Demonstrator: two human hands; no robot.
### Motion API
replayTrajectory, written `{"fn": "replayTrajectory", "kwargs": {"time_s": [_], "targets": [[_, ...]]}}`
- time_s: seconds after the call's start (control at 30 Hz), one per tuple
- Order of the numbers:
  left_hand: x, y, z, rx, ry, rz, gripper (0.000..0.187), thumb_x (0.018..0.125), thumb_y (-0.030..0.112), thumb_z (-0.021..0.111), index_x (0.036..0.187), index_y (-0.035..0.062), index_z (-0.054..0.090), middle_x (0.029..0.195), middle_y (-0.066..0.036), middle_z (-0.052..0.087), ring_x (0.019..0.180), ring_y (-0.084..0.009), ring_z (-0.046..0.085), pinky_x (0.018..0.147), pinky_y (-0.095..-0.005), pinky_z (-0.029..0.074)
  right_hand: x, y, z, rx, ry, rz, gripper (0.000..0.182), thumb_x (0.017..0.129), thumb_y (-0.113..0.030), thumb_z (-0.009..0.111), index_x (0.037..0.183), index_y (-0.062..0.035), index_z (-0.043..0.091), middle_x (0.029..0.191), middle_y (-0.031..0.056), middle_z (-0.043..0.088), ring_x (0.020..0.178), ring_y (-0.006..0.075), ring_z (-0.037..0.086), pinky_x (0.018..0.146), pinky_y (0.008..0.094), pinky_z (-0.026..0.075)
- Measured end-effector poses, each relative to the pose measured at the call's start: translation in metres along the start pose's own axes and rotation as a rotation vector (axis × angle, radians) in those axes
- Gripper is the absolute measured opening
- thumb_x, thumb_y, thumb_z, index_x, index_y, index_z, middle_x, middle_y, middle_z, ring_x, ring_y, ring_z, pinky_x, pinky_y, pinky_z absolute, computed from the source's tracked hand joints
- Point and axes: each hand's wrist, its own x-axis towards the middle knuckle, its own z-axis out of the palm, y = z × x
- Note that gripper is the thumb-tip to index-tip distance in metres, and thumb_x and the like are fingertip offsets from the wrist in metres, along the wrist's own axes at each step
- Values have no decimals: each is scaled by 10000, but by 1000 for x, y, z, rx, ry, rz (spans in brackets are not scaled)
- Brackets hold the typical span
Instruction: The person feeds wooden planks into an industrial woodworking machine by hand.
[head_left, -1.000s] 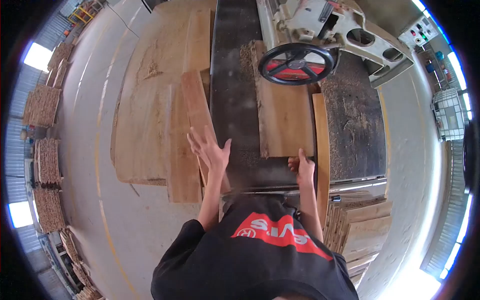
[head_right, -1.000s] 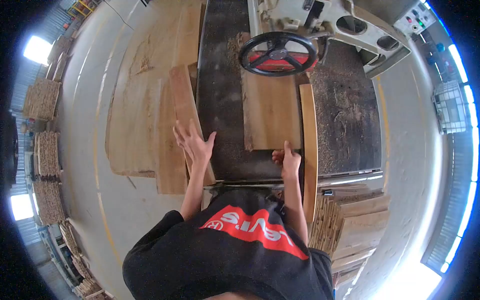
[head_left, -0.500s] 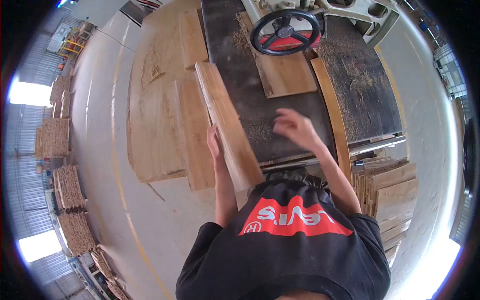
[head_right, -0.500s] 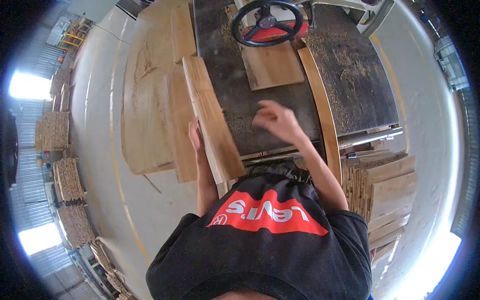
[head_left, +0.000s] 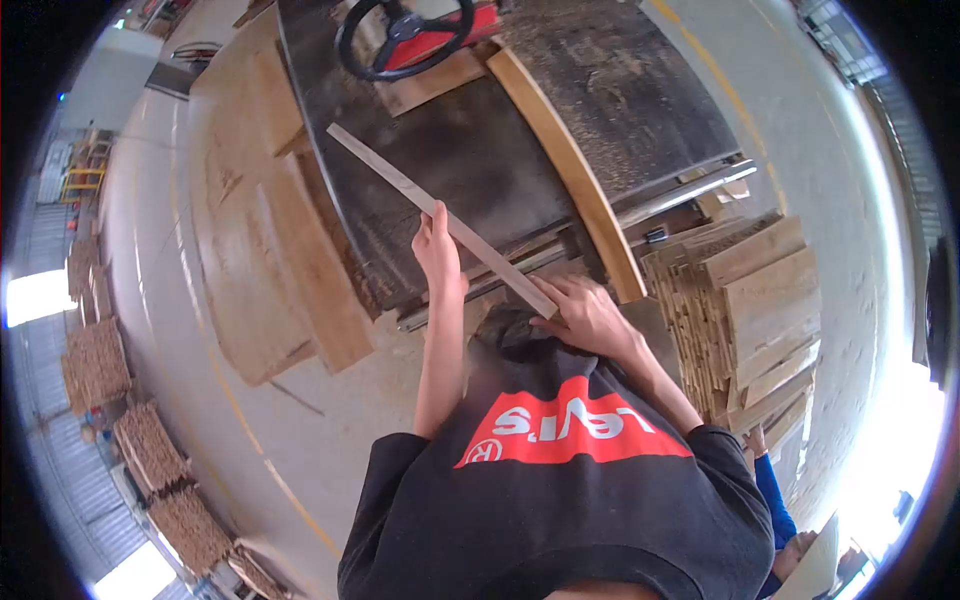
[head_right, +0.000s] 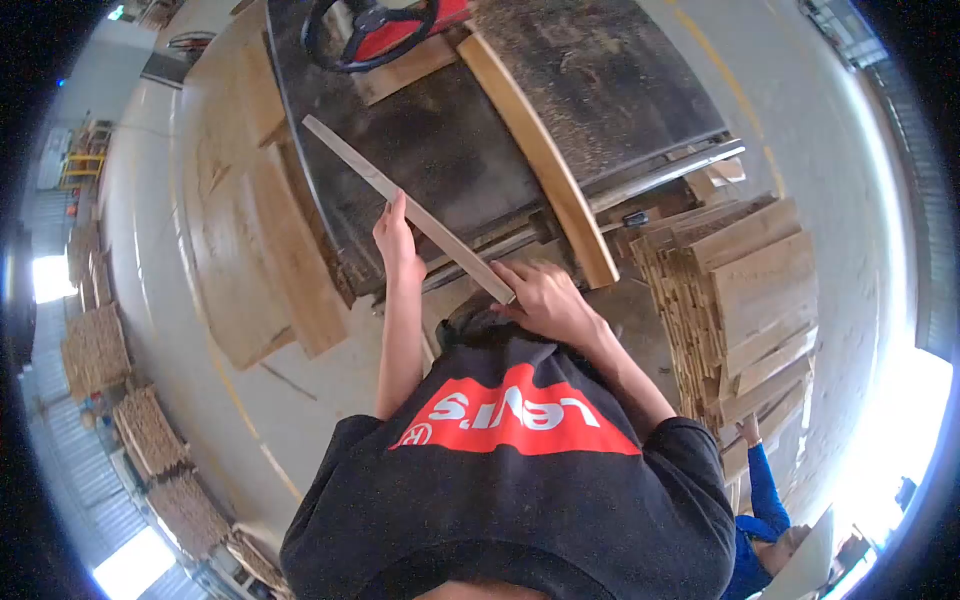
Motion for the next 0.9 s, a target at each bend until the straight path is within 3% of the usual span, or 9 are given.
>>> {"fn": "replayTrajectory", "kwargs": {"time_s": [0.1, 0.13, 0.23, 0.27, 0.4, 0.5, 0.63, 0.8, 0.9], "targets": [[-16, -14, 16, 136, -131, 96, 615, 1067, 434, 622, 1409, -76, 612, 1426, -140, 634, 1294, -236, 593, 1101, -355, 427, -32, 15, 7, 270, 46, 111, 496, 906, -356, 809, 1233, 2, 703, 902, 250, 738, 875, 451, 724, 757, 479, 589], [-7, -34, 14, 82, -296, 145, 691, 1061, 446, 627, 1483, -97, 549, 1503, -212, 590, 1398, -279, 547, 1167, -356, 380, -39, 21, 8, 294, -57, 272, 504, 886, -416, 837, 1091, 34, 740, 885, 273, 722, 818, 377, 760, 746, 460, 588], [-11, -50, 35, 292, -215, 278, 737, 1072, 460, 591, 1471, -154, 510, 1472, -324, 587, 1433, -351, 535, 1176, -371, 396, -48, 55, 34, 363, -233, 535, 535, 883, -439, 850, 1086, 45, 749, 895, 233, 762, 806, 235, 760, 762, 406, 585], [-18, -47, 44, 372, -187, 415, 698, 1082, 441, 566, 1429, -163, 544, 1439, -357, 591, 1387, -397, 573, 1145, -363, 428, -55, 67, 55, 750, -6, 389, 535, 937, -446, 807, 1103, 60, 759, 954, 164, 800, 858, 143, 723, 795, 341, 577], [-8, -63, 63, 591, -257, 752, 616, 1064, 399, 602, 1390, -124, 596, 1432, -409, 555, 1331, -520, 552, 1147, -527, 416, -39, 77, 35, 1343, -112, 752, 476, 1060, -413, 662, 1178, 39, 755, 1086, 115, 803, 966, 187, 743, 854, 315, 572], [10, -77, 75, 702, -212, 834, 617, 1089, 424, 568, 1431, -88, 598, 1521, -366, 506, 1465, -473, 459, 1208, -507, 371, -28, 91, 50, 1295, -55, 735, 499, 1068, -434, 644, 1255, 25, 709, 1168, 119, 785, 1075, 184, 728, 866, 335, 571], [47, -90, 78, 796, -162, 1009, 595, 1049, 394, 619, 1440, -55, 595, 1521, -300, 544, 1459, -538, 407, 1191, -586, 326, 2, 105, 75, 1301, 11, 762, 511, 1075, -479, 617, 1236, 1, 684, 1208, 104, 767, 1124, 174, 704, 856, 357, 574], [94, -76, 78, 885, -134, 915, 627, 1026, 436, 634, 1454, -21, 602, 1548, -227, 553, 1543, -521, 294, 1225, -604, 252, 46, 104, 94, 1123, 220, 711, 517, 1082, -462, 609, 919, 8, 752, 806, 111, 760, 681, 216, 738, 660, 350, 586], [112, -60, 84, 897, -128, 942, 649, 1008, 453, 654, 1449, -20, 607, 1542, -232, 558, 1549, -515, 287, 1225, -615, 253, 75, 101, 91, 1050, 336, 794, 536, 1071, -491, 616, 871, -9, 736, 755, 95, 738, 640, 197, 719, 560, 339, 548]]}}
